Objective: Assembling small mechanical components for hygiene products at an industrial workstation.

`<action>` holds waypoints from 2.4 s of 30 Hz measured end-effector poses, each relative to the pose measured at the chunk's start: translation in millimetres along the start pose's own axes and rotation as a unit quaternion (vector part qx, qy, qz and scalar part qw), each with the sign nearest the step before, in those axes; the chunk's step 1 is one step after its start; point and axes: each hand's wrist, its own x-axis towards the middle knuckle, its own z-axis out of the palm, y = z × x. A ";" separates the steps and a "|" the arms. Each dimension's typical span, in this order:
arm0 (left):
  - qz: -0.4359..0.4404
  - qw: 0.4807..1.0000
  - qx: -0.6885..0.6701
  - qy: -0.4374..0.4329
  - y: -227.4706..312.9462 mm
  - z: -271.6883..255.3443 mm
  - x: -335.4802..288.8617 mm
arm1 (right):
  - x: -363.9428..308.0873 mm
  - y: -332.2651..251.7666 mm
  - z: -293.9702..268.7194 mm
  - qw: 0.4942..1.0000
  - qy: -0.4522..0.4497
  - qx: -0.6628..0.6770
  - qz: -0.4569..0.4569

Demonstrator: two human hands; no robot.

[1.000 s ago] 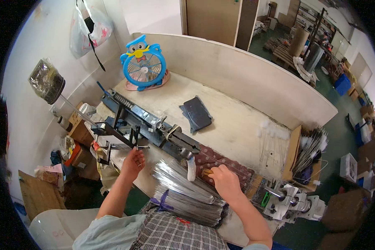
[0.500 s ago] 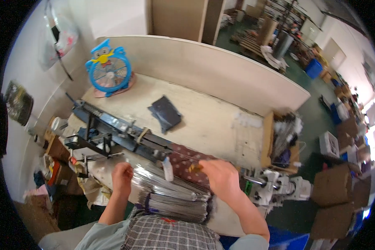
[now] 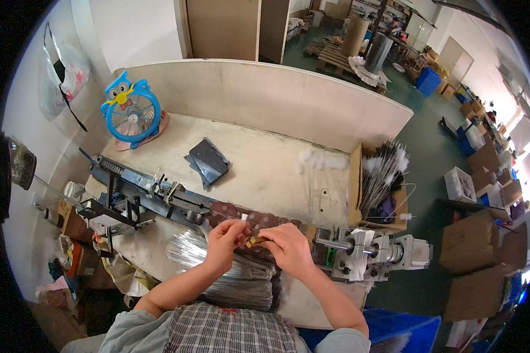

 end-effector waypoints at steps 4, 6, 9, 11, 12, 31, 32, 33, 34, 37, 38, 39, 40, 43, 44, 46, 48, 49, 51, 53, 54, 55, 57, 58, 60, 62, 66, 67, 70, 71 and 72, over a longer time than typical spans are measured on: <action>0.034 0.995 -0.054 0.071 6.8 -14.0 -3.0 | 4.5 -2.0 -1.1 0.999 0.024 -0.005 -0.029; 0.024 0.992 -0.083 0.090 12.3 -15.0 -2.7 | 11.9 -6.5 -3.3 0.999 0.019 -0.007 -0.032; -0.003 0.990 -0.115 0.080 13.6 -18.2 -5.6 | 28.7 -10.5 -3.0 0.998 0.024 -0.028 -0.048; -0.002 0.991 -0.115 0.075 15.5 -19.5 -7.2 | 43.9 -14.4 1.1 0.996 0.034 -0.047 -0.061; -0.005 0.991 -0.113 0.070 16.0 -20.2 -7.8 | 52.8 -18.0 5.5 0.993 0.052 -0.089 -0.064; -0.065 0.996 -0.061 0.003 31.6 -26.1 -5.0 | 78.2 -19.5 38.5 0.981 -0.113 0.003 0.161; -0.063 0.992 -0.105 0.020 30.2 -25.2 -3.6 | 76.5 -23.0 39.9 0.989 -0.084 -0.072 0.096; -0.060 0.987 -0.146 0.036 28.8 -22.5 -3.9 | 71.7 -26.8 41.3 0.990 -0.083 -0.063 0.094; -0.058 0.988 -0.139 0.041 27.4 -19.2 -4.9 | 66.3 -30.8 43.3 0.991 -0.039 -0.122 0.034; -0.012 0.981 -0.183 0.064 22.5 -14.7 -7.2 | 63.7 -39.4 55.5 0.982 0.026 -0.181 -0.035; 0.008 0.976 -0.206 0.068 20.2 -16.0 -6.5 | 63.6 -41.6 60.0 0.980 0.037 -0.189 -0.049; 0.029 0.969 -0.233 0.071 18.6 -13.9 -4.9 | 63.9 -39.3 60.2 0.980 0.042 -0.187 -0.046; 0.018 0.970 -0.231 0.072 21.6 -11.7 -7.0 | 64.5 -35.6 60.9 0.976 0.058 -0.203 -0.045; -0.004 0.976 -0.207 0.064 19.1 -10.8 -6.1 | 60.1 -30.4 52.8 0.969 0.084 -0.224 -0.064; -0.001 0.976 -0.207 0.065 16.8 -11.3 -4.1 | 59.0 -28.7 49.5 0.965 0.092 -0.230 -0.081; 0.028 0.975 -0.211 0.061 10.4 -11.8 -3.7 | 56.6 -24.4 49.7 0.964 0.089 -0.231 -0.099; 0.034 0.975 -0.211 0.066 14.1 -11.1 -3.1 | 56.1 -23.5 49.5 0.961 0.084 -0.236 -0.118; 0.042 0.974 -0.210 0.073 15.4 -11.1 -2.8 | 56.9 -24.7 50.5 0.963 0.078 -0.230 -0.117; 0.034 0.974 -0.213 0.073 15.5 -13.7 -3.8 | 57.5 -25.4 49.3 0.964 0.066 -0.226 -0.122; 0.032 0.972 -0.218 0.078 17.2 -12.6 -3.9 | 53.8 -24.4 45.4 0.960 0.073 -0.241 -0.118; 0.027 0.974 -0.214 0.073 18.3 -10.2 -4.8 | 51.4 -24.8 41.9 0.960 0.065 -0.241 -0.124; 0.022 0.975 -0.210 0.067 18.7 -9.2 -5.6 | 49.2 -25.9 37.2 0.960 0.058 -0.250 -0.115; 0.024 0.976 -0.209 0.062 17.3 -11.0 -5.0 | 49.3 -27.3 35.2 0.959 0.047 -0.260 -0.107; 0.023 0.978 -0.200 0.052 16.6 -11.6 -4.8 | 49.8 -27.7 35.6 0.960 0.049 -0.255 -0.108; 0.024 0.977 -0.205 0.057 16.5 -12.6 -5.2 | 52.0 -30.3 37.4 0.960 0.051 -0.253 -0.108; 0.023 0.976 -0.207 0.059 18.0 -13.5 -5.5 | 56.1 -34.8 41.4 0.962 0.040 -0.240 -0.124; 0.014 0.971 -0.230 0.063 17.6 -12.7 -5.9 | 53.8 -27.3 42.1 0.963 0.021 -0.240 -0.121; 0.008 0.972 -0.227 0.056 16.1 -12.5 -5.7 | 53.4 -28.8 39.8 0.964 0.020 -0.240 -0.114; 0.012 0.970 -0.236 0.058 13.4 -13.2 -3.6 | 54.5 -30.2 37.6 0.969 0.010 -0.226 -0.104; 0.011 0.970 -0.237 0.057 13.8 -13.5 -4.4 | 54.8 -30.5 37.1 0.972 0.003 -0.210 -0.101; 0.012 0.971 -0.233 0.057 14.5 -14.2 -5.1 | 54.9 -31.3 36.9 0.972 0.003 -0.212 -0.100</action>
